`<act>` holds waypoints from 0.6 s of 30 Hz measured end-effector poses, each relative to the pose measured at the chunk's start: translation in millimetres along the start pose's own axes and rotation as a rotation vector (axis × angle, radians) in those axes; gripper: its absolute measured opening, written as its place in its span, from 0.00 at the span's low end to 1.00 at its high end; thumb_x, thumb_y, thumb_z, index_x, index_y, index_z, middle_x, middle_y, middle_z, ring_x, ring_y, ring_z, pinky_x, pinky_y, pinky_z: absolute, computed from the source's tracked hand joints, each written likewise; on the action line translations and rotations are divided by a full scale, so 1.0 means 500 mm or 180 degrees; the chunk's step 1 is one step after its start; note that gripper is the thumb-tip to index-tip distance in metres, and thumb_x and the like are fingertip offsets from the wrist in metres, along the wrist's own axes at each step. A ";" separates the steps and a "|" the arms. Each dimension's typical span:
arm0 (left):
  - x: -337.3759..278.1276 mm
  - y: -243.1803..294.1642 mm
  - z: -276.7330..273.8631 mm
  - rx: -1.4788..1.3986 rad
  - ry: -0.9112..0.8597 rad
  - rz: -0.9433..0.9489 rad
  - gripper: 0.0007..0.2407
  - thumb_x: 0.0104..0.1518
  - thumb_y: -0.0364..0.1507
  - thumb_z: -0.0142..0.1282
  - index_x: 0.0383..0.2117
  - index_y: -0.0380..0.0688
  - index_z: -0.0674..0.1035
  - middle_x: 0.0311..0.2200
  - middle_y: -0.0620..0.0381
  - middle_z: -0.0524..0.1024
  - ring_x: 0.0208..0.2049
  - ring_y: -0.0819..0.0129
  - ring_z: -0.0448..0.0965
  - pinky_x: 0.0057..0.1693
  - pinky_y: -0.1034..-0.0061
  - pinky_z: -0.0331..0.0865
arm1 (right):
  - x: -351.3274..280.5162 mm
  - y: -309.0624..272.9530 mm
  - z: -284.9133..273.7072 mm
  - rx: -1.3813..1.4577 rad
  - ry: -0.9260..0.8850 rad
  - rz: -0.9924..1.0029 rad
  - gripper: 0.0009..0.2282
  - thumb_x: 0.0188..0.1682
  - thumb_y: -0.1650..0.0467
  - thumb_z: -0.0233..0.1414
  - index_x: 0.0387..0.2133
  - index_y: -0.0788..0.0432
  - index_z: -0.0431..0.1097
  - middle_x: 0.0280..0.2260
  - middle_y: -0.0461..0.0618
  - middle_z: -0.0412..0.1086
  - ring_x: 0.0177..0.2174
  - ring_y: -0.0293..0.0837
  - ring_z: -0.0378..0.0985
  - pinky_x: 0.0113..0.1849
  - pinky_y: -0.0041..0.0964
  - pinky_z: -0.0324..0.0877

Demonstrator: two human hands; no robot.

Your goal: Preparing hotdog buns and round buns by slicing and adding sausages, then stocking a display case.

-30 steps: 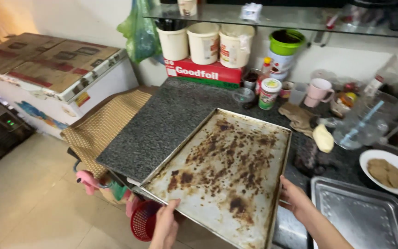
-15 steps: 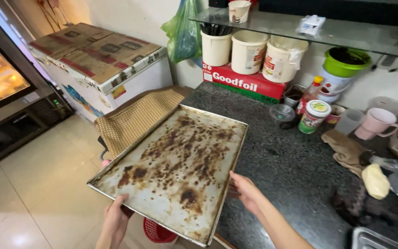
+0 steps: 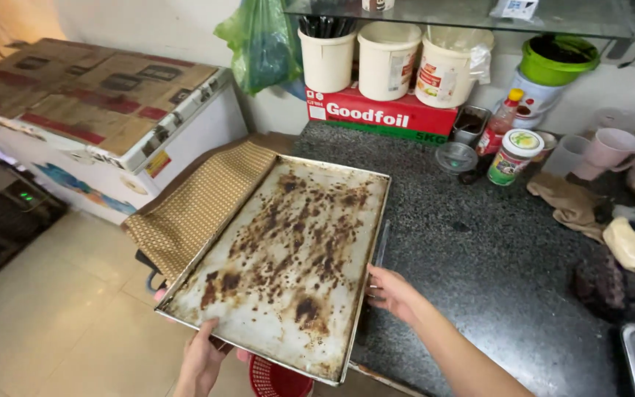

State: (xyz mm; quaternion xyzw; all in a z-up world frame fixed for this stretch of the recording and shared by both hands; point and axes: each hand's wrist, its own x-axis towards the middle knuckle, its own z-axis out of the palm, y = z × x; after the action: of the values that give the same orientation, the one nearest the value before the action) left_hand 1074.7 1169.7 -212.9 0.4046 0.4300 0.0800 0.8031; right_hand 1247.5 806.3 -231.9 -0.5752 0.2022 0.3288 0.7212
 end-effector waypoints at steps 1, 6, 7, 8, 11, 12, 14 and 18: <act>0.020 -0.009 -0.008 0.0010 -0.0009 -0.0050 0.18 0.64 0.24 0.43 0.58 0.23 0.66 0.52 0.32 0.69 0.51 0.46 0.69 0.58 0.54 0.64 | 0.017 0.014 -0.009 0.0002 0.0047 0.0022 0.19 0.54 0.62 0.51 0.52 0.63 0.71 0.45 0.59 0.74 0.45 0.54 0.75 0.45 0.47 0.69; 0.104 -0.065 -0.049 0.0751 0.0013 -0.0387 0.24 0.64 0.31 0.48 0.63 0.25 0.64 0.55 0.25 0.71 0.51 0.34 0.75 0.53 0.48 0.72 | -0.064 -0.012 0.010 -0.0431 0.0559 0.0023 0.23 0.56 0.63 0.45 0.64 0.57 0.61 0.61 0.55 0.69 0.59 0.52 0.69 0.62 0.52 0.61; 0.122 -0.075 -0.062 0.0714 0.0008 -0.0401 0.24 0.64 0.31 0.48 0.63 0.25 0.64 0.55 0.25 0.71 0.51 0.34 0.75 0.53 0.48 0.72 | -0.059 -0.011 -0.005 -0.0469 0.0570 0.0017 0.23 0.56 0.63 0.45 0.64 0.57 0.61 0.61 0.55 0.69 0.59 0.52 0.69 0.62 0.52 0.61; 0.138 -0.087 -0.076 0.0931 0.0028 -0.0357 0.24 0.64 0.33 0.49 0.62 0.26 0.67 0.52 0.27 0.73 0.48 0.38 0.77 0.52 0.51 0.73 | -0.056 -0.010 -0.021 -0.0333 0.0523 -0.0054 0.23 0.55 0.63 0.46 0.63 0.58 0.62 0.60 0.56 0.70 0.58 0.54 0.69 0.60 0.53 0.61; 0.170 -0.123 -0.125 0.0821 0.0018 -0.0171 0.20 0.65 0.35 0.51 0.57 0.30 0.73 0.42 0.36 0.76 0.36 0.51 0.76 0.43 0.62 0.73 | -0.094 -0.036 0.001 -0.0384 0.0399 -0.0168 0.23 0.55 0.64 0.44 0.63 0.58 0.63 0.58 0.57 0.71 0.57 0.54 0.70 0.58 0.52 0.62; 0.175 -0.135 -0.145 0.0586 -0.0041 -0.0031 0.18 0.66 0.36 0.52 0.53 0.34 0.76 0.34 0.44 0.76 0.27 0.61 0.74 0.35 0.69 0.72 | -0.115 -0.046 0.020 -0.0482 0.0360 -0.0203 0.23 0.56 0.64 0.43 0.64 0.58 0.62 0.58 0.56 0.72 0.56 0.53 0.71 0.58 0.50 0.62; 0.094 -0.125 -0.151 0.0825 0.0135 -0.0030 0.21 0.64 0.35 0.52 0.61 0.38 0.71 0.42 0.45 0.78 0.36 0.59 0.77 0.42 0.69 0.72 | -0.133 -0.048 0.062 -0.0578 0.0130 -0.0263 0.23 0.55 0.63 0.44 0.63 0.59 0.63 0.58 0.56 0.72 0.55 0.52 0.72 0.55 0.48 0.63; -0.107 -0.130 -0.245 0.0853 0.0343 -0.0094 0.23 0.67 0.36 0.45 0.67 0.38 0.66 0.55 0.41 0.79 0.55 0.50 0.80 0.61 0.63 0.69 | -0.224 -0.038 0.208 -0.0794 -0.0571 -0.0328 0.23 0.56 0.63 0.44 0.64 0.58 0.63 0.57 0.55 0.72 0.50 0.49 0.75 0.47 0.43 0.67</act>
State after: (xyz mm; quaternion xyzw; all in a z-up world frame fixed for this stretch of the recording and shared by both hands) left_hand 934.7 1172.6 -263.1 0.4970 0.4852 0.0317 0.7187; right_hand 1173.3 877.3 -117.2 -0.6383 0.0648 0.3639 0.6752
